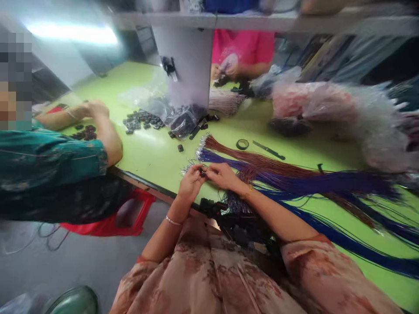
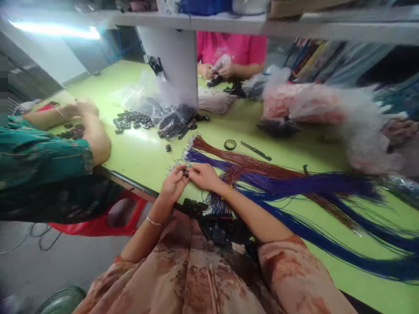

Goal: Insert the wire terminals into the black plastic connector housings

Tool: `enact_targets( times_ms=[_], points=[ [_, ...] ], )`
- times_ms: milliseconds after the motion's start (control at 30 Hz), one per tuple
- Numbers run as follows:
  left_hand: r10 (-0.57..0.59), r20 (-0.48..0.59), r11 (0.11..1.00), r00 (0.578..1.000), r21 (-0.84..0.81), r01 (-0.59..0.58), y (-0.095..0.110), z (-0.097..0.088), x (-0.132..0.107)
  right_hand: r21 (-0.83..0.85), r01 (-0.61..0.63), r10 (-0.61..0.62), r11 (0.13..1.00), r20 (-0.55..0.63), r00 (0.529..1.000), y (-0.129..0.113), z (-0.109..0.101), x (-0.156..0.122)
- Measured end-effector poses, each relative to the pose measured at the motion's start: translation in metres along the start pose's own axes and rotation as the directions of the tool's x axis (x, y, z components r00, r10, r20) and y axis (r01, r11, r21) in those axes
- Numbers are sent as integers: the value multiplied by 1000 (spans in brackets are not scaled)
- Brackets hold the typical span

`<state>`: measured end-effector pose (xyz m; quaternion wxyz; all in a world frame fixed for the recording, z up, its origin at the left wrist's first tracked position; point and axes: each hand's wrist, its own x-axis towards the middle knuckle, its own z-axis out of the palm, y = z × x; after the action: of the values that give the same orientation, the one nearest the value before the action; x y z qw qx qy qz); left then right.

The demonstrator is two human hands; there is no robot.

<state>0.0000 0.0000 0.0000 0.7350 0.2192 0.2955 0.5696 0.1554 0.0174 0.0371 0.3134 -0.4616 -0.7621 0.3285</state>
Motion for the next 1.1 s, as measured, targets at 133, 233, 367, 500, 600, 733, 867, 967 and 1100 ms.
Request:
enact_targets(
  times_ms=[133, 233, 367, 500, 600, 733, 867, 967, 1100],
  points=[
    [8, 6, 1000, 1000, 17, -8, 0, 1, -1, 21, -42, 42, 999, 3, 999, 1, 2, 1],
    [31, 9, 998, 999, 59, -32, -1, 3, -2, 80, -105, 104, 991, 24, 994, 2, 3, 3],
    [104, -14, 982, 995, 162, -100, -4, 6, -4, 146, -176, 167, 973, 71, 983, 3, 4, 4],
    [162, -81, 949, 983, 287, -132, -8, 7, -4, -11, -67, 67, 998, -4, 998, 2, 3, 1],
    [123, -135, 959, 983, 272, -82, -9, 8, -3, -166, 69, -66, 984, 21, 998, 0, 2, -3],
    [111, -175, 959, 978, 278, -59, -12, 9, -3, -341, 93, -84, 936, 41, 996, -1, 5, -3],
    [98, -164, 971, 982, 231, -58, -11, 9, -3, -261, -4, 9, 965, 19, 1000, 1, 6, 0],
    [88, -125, 982, 988, 179, -65, -8, 7, -2, -151, -38, 39, 988, 6, 999, 3, 3, 1],
    [70, -89, 986, 994, 158, -56, -7, 2, 0, -152, 5, -5, 988, 0, 1000, 2, 1, -1]
  ],
)
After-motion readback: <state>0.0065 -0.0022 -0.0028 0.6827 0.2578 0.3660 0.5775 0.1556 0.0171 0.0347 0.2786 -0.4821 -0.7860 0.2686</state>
